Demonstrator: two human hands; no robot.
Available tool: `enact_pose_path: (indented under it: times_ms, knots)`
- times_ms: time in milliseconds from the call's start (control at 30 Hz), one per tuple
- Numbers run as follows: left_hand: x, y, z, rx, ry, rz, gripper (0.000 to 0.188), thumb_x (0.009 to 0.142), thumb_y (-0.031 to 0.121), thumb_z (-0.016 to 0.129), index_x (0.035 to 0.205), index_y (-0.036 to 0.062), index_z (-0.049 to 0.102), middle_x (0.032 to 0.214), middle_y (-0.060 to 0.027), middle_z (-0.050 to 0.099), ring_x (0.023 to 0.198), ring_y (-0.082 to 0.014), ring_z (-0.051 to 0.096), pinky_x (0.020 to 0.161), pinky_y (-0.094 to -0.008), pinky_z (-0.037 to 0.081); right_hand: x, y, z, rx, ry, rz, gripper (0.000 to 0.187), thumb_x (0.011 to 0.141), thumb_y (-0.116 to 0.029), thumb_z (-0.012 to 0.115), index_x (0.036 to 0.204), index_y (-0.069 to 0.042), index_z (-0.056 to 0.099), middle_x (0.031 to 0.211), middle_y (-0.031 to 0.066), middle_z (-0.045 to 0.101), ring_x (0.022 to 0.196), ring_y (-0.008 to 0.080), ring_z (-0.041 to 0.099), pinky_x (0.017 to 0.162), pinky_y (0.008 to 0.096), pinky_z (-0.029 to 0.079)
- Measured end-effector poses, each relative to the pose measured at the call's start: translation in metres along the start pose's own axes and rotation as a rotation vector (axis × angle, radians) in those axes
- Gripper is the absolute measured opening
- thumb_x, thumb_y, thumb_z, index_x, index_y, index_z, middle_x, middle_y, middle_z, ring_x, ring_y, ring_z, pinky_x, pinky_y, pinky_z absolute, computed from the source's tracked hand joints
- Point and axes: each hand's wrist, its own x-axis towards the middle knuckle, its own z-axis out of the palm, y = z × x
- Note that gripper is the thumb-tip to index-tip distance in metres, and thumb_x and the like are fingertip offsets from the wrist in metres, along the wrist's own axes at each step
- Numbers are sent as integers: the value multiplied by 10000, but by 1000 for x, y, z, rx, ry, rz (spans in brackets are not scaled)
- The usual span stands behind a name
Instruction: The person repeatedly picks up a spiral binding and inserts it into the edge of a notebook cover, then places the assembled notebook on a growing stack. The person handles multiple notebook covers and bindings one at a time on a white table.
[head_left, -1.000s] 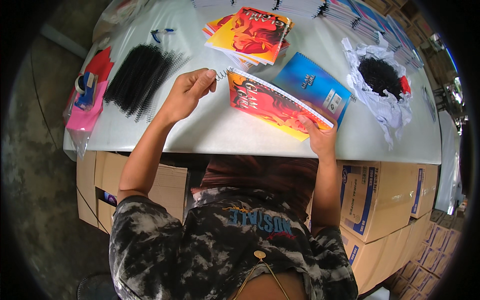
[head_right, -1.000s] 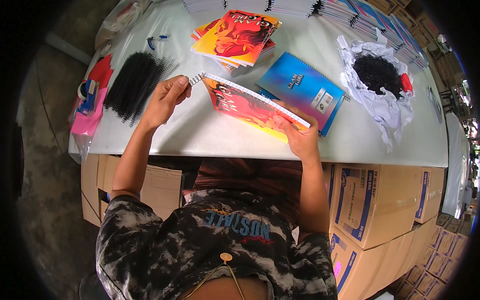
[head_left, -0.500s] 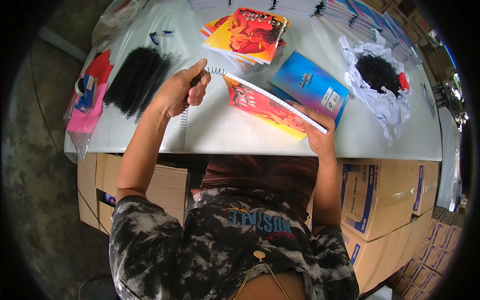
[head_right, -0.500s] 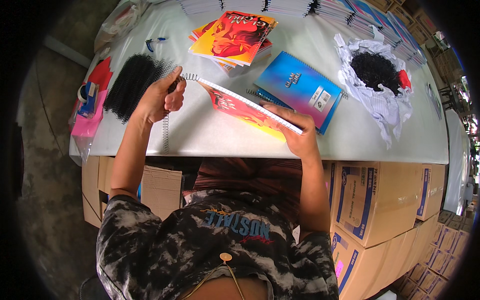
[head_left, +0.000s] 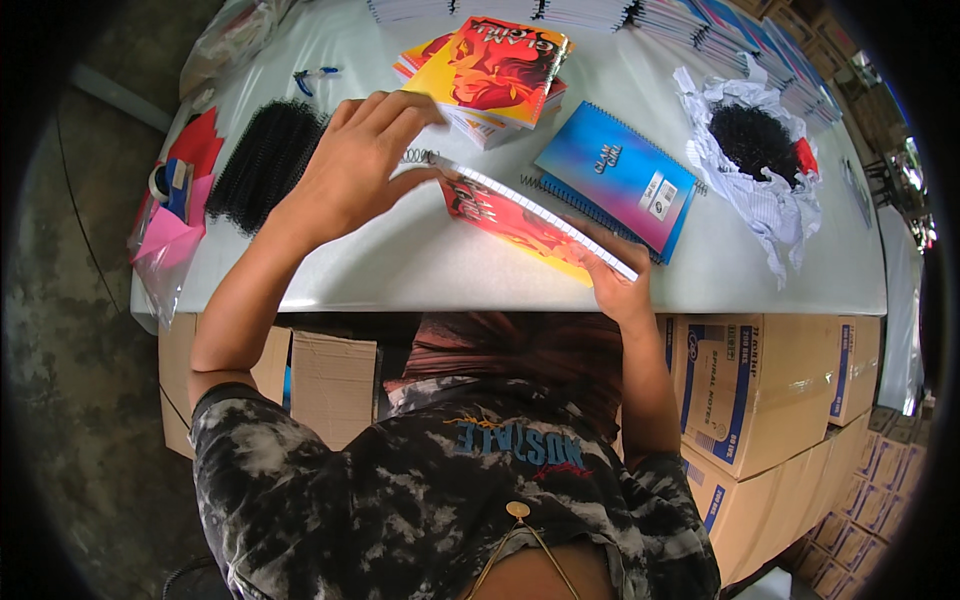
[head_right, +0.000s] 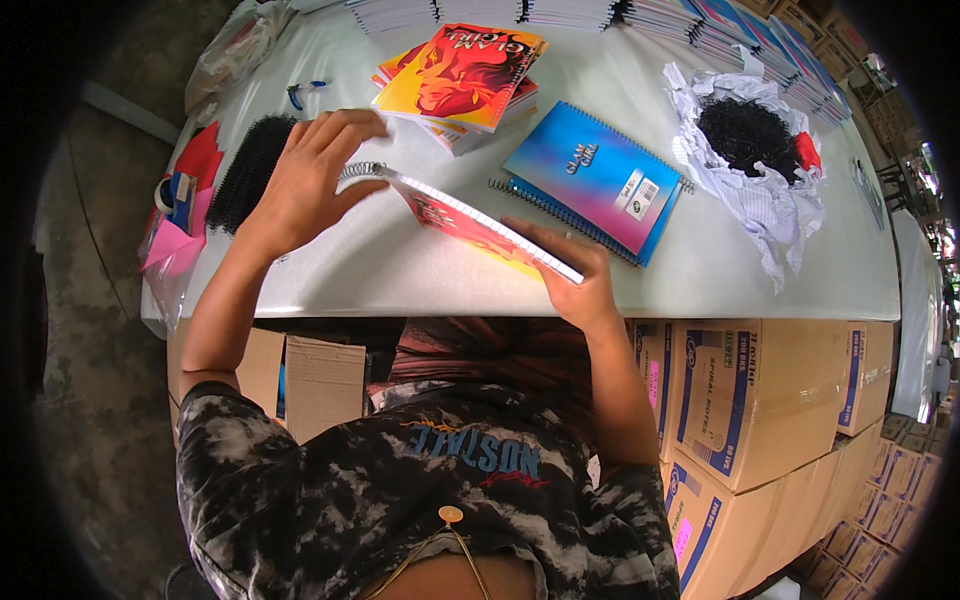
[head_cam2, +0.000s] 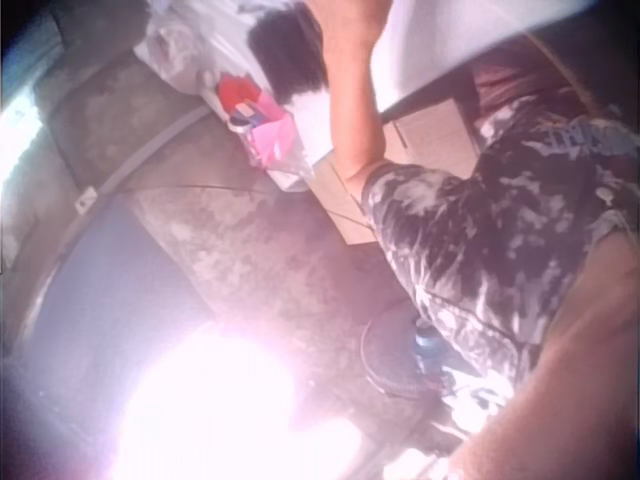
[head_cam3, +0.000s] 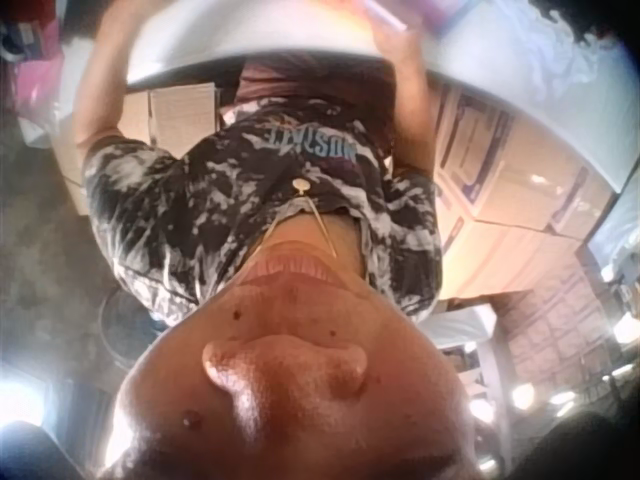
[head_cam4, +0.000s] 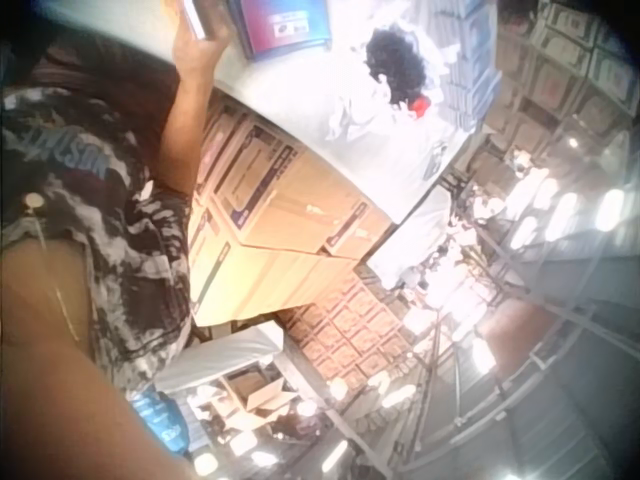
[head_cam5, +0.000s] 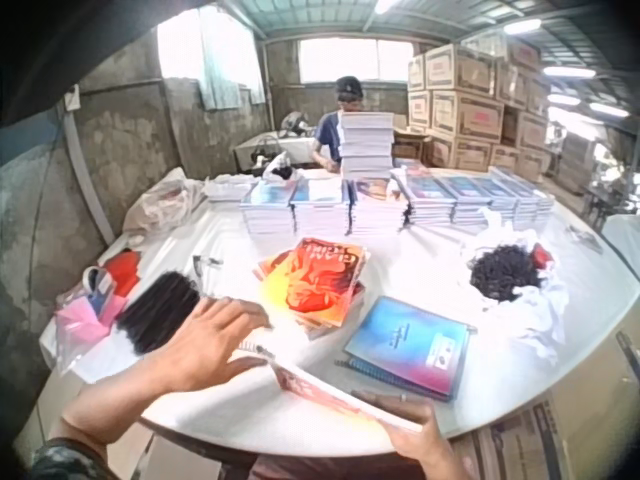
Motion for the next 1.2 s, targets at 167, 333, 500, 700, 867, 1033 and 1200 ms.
enact_pose_path:
  times_ms: [167, 333, 500, 700, 867, 1033, 1200]
  knots:
    - [-3, -5, -6, 136, -277, 86, 410, 666, 209, 740, 1014, 95, 556, 1142, -43, 516, 1116, -263, 438, 911, -402, 329, -7, 2, 4, -87, 25, -44, 369, 739, 111, 544, 1077, -14, 621, 1050, 140, 637, 945, 223, 634, 813, 286, 495]
    - [-61, -11, 81, 2, 273, 15, 948, 675, 743, 458, 1297, 29, 396, 1408, -209, 275, 1339, -393, 129, 1046, -561, -13, -10, -2, 20, -111, 72, -151, 369, 737, 101, 543, 1075, -26, 623, 1036, 139, 641, 933, 256, 638, 791, 295, 503]
    - [-44, -18, 62, 270, 647, 309, 989, 777, 755, 266, 1403, -2, 151, 1460, -247, 5, 1324, -467, -61, 1003, -614, -114, -15, -4, 23, -98, 42, -253, 251, 790, 14, 537, 1023, 67, 615, 986, 186, 648, 905, 277, 647, 786, 323, 499]
    - [-110, 10, 113, 229, 385, 250, 859, 852, 620, 261, 1357, -72, 204, 1424, -224, 206, 1345, -319, 113, 1084, -480, 79, -17, -4, 29, -148, 46, -372, 315, 753, -49, 625, 1054, 46, 608, 1008, 194, 636, 897, 295, 645, 786, 335, 506]
    - [-56, -26, 72, 189, 772, 70, 839, 872, 610, 275, 1322, -98, 247, 1320, -282, 345, 1282, -375, 253, 1065, -513, 133, -16, -13, 36, -104, -11, -409, 325, 719, -29, 668, 1037, 25, 627, 977, 193, 642, 878, 291, 648, 757, 332, 517]
    - [-71, 2, 88, 181, 587, 410, 942, 745, 703, 460, 1299, -43, 302, 1367, -270, 231, 1249, -502, 214, 965, -653, 148, -19, -5, 28, -126, 33, -367, 369, 703, -20, 670, 1065, 24, 612, 996, 191, 637, 887, 289, 647, 754, 345, 521]
    - [-95, 8, 105, -46, 430, 170, 1018, 762, 719, 400, 1324, -110, 215, 1357, -321, 215, 1236, -496, 248, 1008, -620, 137, -18, -12, 37, -109, 15, -389, 385, 687, -25, 687, 1063, 17, 616, 983, 189, 641, 883, 293, 648, 760, 344, 517]
